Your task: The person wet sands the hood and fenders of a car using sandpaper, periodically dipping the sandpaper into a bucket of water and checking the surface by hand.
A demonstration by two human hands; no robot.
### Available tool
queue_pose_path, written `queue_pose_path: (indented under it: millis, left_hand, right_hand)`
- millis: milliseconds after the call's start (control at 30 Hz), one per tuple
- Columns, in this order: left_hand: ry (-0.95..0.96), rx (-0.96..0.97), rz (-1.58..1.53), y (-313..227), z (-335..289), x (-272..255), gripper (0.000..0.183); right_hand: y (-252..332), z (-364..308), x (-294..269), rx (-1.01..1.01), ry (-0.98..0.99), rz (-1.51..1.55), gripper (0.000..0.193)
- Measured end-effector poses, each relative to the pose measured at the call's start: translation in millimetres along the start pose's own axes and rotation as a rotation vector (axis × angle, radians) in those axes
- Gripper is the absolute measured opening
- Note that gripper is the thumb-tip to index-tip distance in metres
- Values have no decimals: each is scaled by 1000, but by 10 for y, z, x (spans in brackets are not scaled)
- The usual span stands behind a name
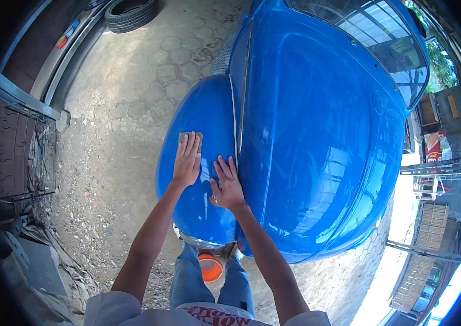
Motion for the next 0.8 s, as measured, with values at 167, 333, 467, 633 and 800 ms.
queue_pose_path:
  millis: [167, 333, 467, 633, 800]
  left_hand:
    - [45, -30, -32, -14, -80, 2, 56]
    - [14, -59, -59, 344, 617, -44, 55]
    - [-37, -79, 9, 499, 831, -50, 55]
    - [-77, -164, -111, 160, -19, -42, 55]
    - [-45, -263, -163, 347, -473, -57, 55]
  right_hand:
    - [-342, 916, 35, 19, 47, -158, 45]
    - [-198, 1199, 131, 48, -80, -310, 42]
    - [-116, 1300, 207, 83, -89, -291, 40]
    - [-350, 1172, 68, 119, -68, -361, 40]
    - [-368, 1155, 45, 106, -64, -384, 40]
Point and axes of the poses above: each hand's wrist, its own z-axis towards the middle knuckle, its own x-axis out of the palm, y = z × x, the point moved 3 cm from there along z, towards the middle knuckle, and after that the axes turned 5 degrees about -z, right-handed, at the moved point
